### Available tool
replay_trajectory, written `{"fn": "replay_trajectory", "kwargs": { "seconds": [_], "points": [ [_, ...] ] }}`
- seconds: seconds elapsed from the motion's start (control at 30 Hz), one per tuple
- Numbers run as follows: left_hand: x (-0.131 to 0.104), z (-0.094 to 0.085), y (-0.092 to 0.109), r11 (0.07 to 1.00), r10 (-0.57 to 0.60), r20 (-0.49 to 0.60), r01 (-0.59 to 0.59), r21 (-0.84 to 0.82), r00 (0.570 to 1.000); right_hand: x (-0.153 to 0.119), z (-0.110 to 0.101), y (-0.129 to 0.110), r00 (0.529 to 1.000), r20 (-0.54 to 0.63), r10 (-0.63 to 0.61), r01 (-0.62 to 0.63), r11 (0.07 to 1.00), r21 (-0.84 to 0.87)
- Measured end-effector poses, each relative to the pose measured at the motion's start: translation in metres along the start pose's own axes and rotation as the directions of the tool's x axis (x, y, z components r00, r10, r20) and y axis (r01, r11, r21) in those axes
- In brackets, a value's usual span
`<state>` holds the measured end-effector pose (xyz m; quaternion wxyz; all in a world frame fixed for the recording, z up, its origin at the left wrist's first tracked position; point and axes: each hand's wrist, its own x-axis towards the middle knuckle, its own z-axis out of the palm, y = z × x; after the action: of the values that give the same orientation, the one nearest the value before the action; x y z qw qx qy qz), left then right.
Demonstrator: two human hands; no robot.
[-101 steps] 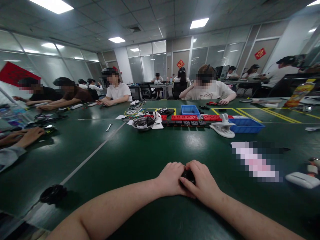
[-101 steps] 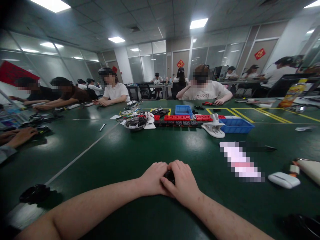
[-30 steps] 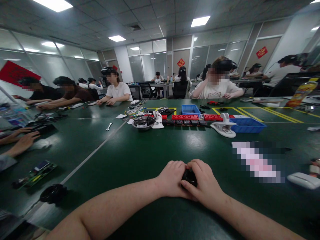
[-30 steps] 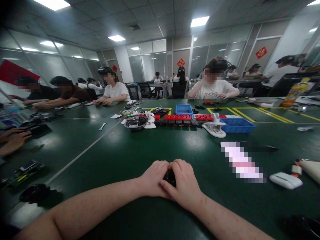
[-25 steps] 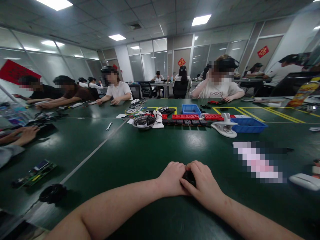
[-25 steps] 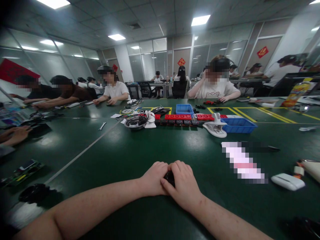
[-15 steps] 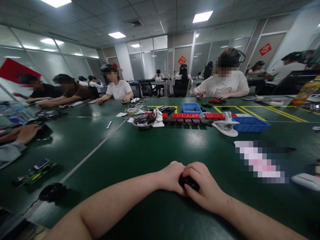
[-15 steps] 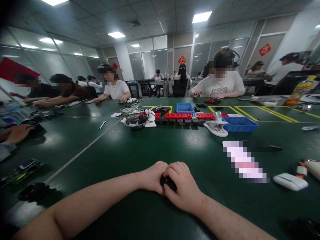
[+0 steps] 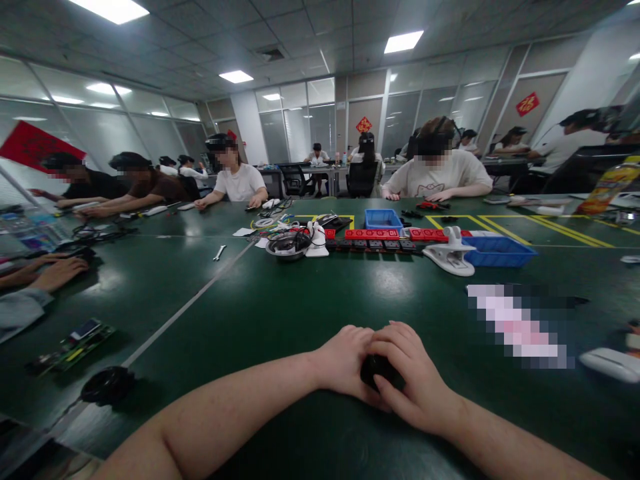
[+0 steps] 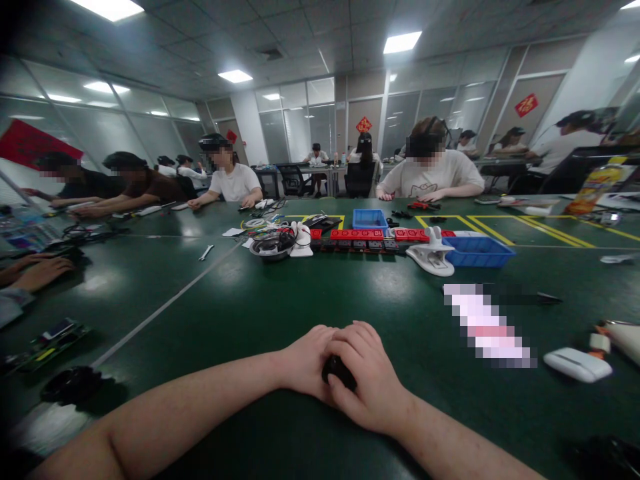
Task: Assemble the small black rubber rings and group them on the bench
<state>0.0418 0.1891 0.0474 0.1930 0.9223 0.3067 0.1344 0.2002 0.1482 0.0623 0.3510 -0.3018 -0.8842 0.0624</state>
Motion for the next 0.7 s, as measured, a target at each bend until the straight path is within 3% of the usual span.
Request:
{"fn": "replay_trajectory", "kwargs": {
  "seconds": [0.17, 0.4, 0.53, 0.7],
  "points": [
    [0.000, 0.002, 0.001, 0.997, -0.020, -0.086, 0.026, 0.070, 0.996, 0.002, 0.009, 0.005, 0.983, -0.014, 0.184, -0.184, 0.978, -0.102],
    [0.003, 0.008, -0.009, 0.991, -0.009, -0.116, 0.024, 0.129, 0.993, 0.003, 0.014, 0.005, 0.952, 0.047, 0.301, -0.290, 0.943, -0.164],
    [0.002, 0.006, -0.010, 0.995, 0.002, -0.106, 0.009, 0.099, 0.994, 0.003, 0.012, 0.007, 0.955, 0.032, 0.295, -0.289, 0.948, -0.137],
    [0.004, 0.003, -0.013, 0.995, 0.101, -0.032, -0.101, 0.009, 0.994, 0.002, 0.008, 0.005, 0.987, 0.010, 0.159, -0.159, 0.987, 0.000]
  ]
}}
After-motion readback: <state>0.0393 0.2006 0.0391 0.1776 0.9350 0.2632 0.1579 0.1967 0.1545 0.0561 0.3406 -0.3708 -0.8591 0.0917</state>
